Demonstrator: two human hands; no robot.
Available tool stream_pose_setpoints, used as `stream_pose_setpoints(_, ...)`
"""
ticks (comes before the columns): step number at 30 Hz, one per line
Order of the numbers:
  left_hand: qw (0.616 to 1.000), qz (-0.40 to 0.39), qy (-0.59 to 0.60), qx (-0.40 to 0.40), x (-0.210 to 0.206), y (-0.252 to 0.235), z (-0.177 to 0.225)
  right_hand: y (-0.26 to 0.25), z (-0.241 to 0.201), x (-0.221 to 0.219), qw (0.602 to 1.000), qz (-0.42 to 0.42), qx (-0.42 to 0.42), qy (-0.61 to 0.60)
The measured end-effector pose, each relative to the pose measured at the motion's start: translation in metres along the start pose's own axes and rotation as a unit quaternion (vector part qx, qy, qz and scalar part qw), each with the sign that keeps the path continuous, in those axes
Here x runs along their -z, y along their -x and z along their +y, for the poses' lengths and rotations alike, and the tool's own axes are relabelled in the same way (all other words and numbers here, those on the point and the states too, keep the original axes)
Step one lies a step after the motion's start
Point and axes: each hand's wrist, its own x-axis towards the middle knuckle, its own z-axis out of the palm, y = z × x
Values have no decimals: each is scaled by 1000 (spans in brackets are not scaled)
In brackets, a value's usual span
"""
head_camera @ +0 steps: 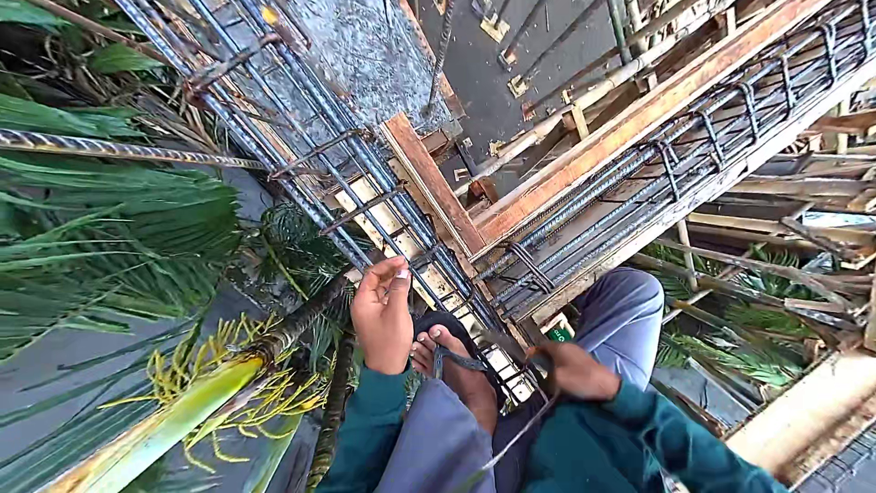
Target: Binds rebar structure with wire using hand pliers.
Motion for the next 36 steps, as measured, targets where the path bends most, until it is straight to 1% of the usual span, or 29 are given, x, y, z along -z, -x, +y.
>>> stream_pose_setpoints(1, 1000, -4, 1, -2, -2, -1, 0, -12, 19, 23, 999, 42, 6, -24)
stream_pose_setpoints(2, 1000, -7, 1, -2, -2, 0, 1, -23, 36, 45, 997, 65, -19, -31)
stream_pose_setpoints(3, 1000, -15, -5, 4, -1, 3, 2, -27, 43, 48, 994, 92, -51, -36)
stream_pose_setpoints(5, 998, -49, -36, 11, -4, 1, 3, -27, 28, 28, 987, 121, -92, -49)
stream_pose_setpoints(7, 984, -123, -126, 34, -12, 3, -3, -14, 9, -4, 988, 93, -104, -65)
stream_pose_setpoints(8, 965, -167, -197, 37, -21, -1, -8, -12, 2, -12, 991, 72, -93, -60)
stream_pose_setpoints(9, 935, -217, -279, 33, -31, -1, -11, -8, -2, -18, 994, 44, -87, -54)
stream_pose_setpoints(11, 850, -302, -430, -12, -60, 4, -15, -3, -5, -22, 995, 19, -82, -45)
stream_pose_setpoints(13, 758, -356, -543, -61, -90, 14, -19, 1, -3, -17, 994, 37, -83, -60)
stream_pose_setpoints(15, 668, -391, -630, -64, -117, 17, -27, 8, 2, -7, 989, 65, -89, -95)
stream_pose_setpoints(16, 639, -400, -655, -55, -128, 15, -31, 10, 6, -1, 987, 79, -88, -112)
stream_pose_setpoints(17, 631, -401, -662, -48, -136, 13, -36, 12, 11, 3, 984, 88, -85, -128)
stream_pose_setpoints(18, 647, -393, -652, -42, -142, 9, -41, 14, 16, 7, 983, 90, -81, -138)
stream_pose_setpoints(19, 674, -382, -632, -27, -147, 4, -44, 16, 20, 10, 983, 87, -77, -144)
stream_pose_setpoints(21, 725, -376, -575, 35, -156, -8, -45, 18, 25, 13, 984, 77, -72, -142)
stream_pose_setpoints(23, 758, -375, -528, 74, -162, -15, -46, 19, 26, 14, 985, 73, -72, -141)
stream_pose_setpoints(25, 778, -371, -499, 93, -162, -20, -47, 18, 25, 13, 985, 68, -73, -141)
stream_pose_setpoints(28, 776, -372, -498, 107, -161, -17, -51, 19, 25, 13, 987, 60, -78, -130)
stream_pose_setpoints(31, 767, -395, -487, 137, -160, -20, -44, 23, 26, 15, 992, 36, -72, -96)
stream_pose_setpoints(34, 752, -422, -485, 147, -156, -19, -26, 25, 20, 28, 999, -29, -26, -30)
stream_pose_setpoints(35, 749, -426, -486, 144, -153, -17, -22, 22, 19, 35, 999, -38, -7, -18)
stream_pose_setpoints(36, 749, -428, -488, 137, -151, -15, -18, 17, 23, 45, 1000, -20, 5, -24)
